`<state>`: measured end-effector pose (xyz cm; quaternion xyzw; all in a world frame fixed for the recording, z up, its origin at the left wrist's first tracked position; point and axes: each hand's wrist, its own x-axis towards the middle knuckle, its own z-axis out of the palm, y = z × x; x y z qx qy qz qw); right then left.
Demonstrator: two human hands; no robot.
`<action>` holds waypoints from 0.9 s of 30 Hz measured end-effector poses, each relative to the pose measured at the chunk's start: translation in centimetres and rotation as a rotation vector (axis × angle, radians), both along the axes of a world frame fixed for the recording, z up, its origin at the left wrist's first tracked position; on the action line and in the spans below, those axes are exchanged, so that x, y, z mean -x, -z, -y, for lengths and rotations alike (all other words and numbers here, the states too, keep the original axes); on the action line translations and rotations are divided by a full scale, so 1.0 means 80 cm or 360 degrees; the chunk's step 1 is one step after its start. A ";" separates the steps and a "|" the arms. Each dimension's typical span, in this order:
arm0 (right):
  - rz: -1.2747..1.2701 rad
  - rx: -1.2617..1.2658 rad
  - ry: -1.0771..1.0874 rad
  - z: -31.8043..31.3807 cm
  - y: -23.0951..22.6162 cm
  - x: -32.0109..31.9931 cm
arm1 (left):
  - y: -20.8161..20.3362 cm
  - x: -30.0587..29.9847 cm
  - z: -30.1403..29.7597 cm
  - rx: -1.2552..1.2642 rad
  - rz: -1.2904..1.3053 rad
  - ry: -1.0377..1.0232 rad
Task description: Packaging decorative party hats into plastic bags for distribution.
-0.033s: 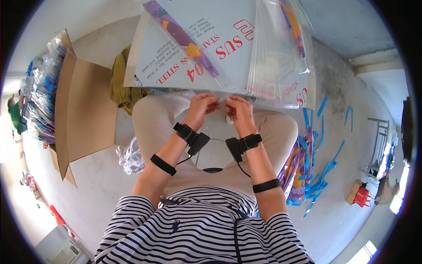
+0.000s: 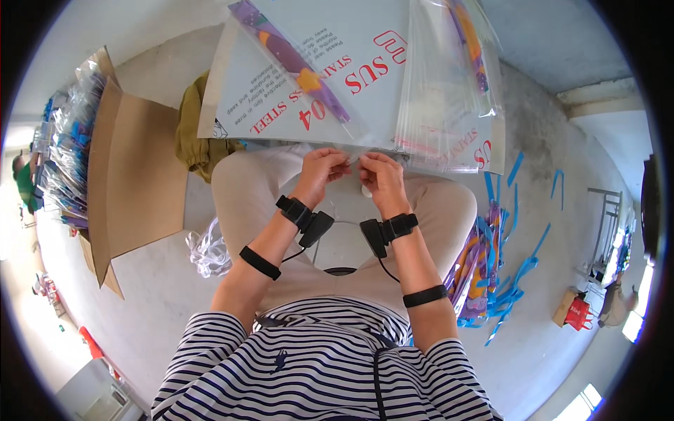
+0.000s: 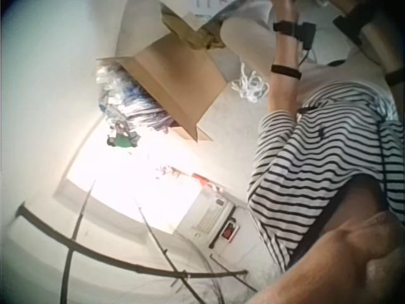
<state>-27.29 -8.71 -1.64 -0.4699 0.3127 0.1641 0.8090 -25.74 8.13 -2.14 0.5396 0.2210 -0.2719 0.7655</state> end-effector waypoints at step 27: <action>-0.0034 -0.0352 0.0069 -0.005 0.010 -0.006 | -0.060 -0.014 -0.023 -0.2109 0.2124 0.0478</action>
